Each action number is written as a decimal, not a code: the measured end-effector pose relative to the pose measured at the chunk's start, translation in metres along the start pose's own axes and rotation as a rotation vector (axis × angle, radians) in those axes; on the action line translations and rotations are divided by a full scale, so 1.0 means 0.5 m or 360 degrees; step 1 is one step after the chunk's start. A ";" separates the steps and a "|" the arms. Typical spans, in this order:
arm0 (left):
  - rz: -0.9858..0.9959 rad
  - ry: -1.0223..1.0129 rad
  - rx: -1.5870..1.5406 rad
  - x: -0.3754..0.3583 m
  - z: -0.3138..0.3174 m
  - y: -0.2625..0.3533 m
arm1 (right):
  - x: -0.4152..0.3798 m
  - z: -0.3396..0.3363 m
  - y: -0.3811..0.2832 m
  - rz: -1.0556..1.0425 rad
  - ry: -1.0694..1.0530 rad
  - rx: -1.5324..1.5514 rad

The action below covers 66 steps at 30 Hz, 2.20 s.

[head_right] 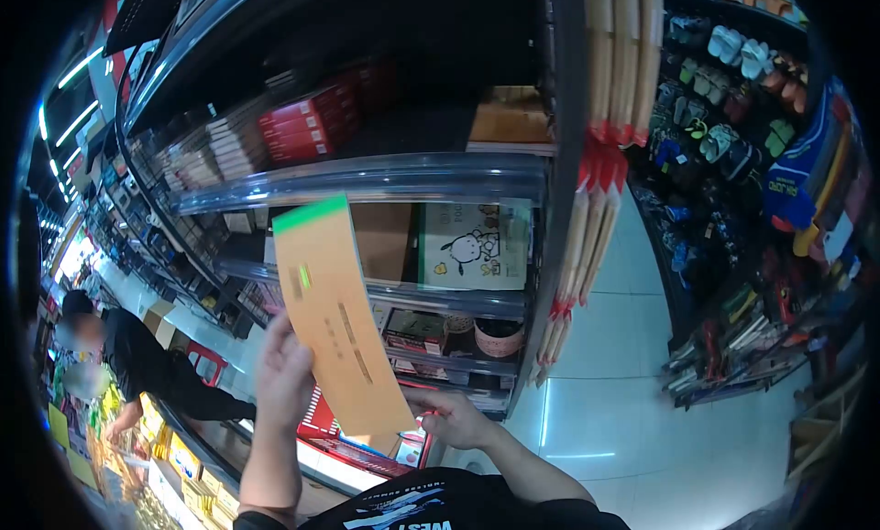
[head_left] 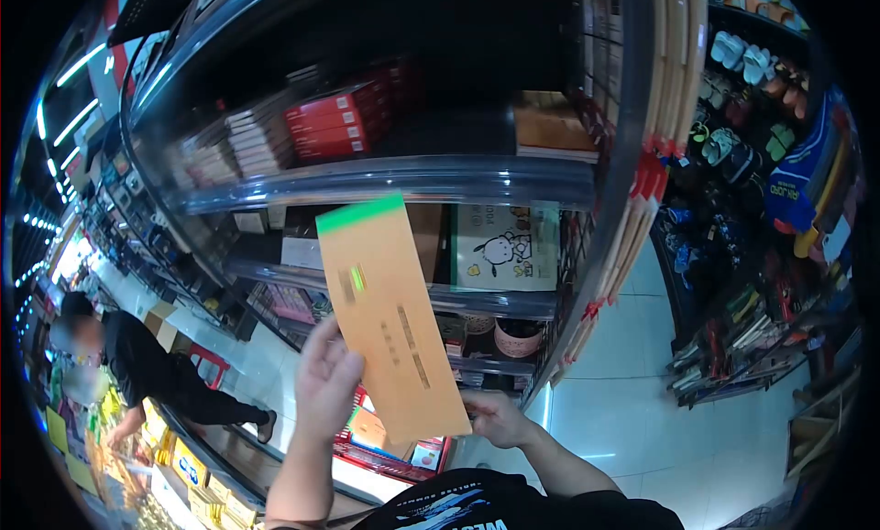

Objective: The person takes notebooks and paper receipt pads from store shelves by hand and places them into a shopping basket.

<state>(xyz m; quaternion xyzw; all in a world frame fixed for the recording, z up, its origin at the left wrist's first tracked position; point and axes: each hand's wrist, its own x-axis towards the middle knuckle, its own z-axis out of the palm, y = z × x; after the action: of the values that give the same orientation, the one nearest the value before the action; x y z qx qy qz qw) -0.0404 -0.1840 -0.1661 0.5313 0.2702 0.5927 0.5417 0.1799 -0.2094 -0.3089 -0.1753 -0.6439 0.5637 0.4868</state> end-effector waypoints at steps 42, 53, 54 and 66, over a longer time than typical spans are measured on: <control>-0.0032 -0.0781 0.1496 0.586 0.346 0.033 | -0.204 -0.021 0.206 0.0947 0.0398 -0.0068; 0.0221 -0.0943 0.1661 0.603 0.337 0.000 | -0.208 -0.008 0.225 0.0908 0.0285 -0.0231; 0.0246 -0.0920 0.1729 0.592 0.339 0.011 | -0.210 -0.007 0.227 0.0940 0.0279 -0.0238; 0.1431 -0.0276 0.1164 0.331 0.173 0.088 | -0.199 0.016 0.268 0.1147 0.0247 -0.0155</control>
<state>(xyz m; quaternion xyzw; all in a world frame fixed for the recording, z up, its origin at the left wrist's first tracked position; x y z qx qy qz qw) 0.0487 -0.0638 -0.0458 0.7927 0.1600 0.5870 0.0386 0.1764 -0.2500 -0.4706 -0.4559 -0.5281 0.6525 0.2956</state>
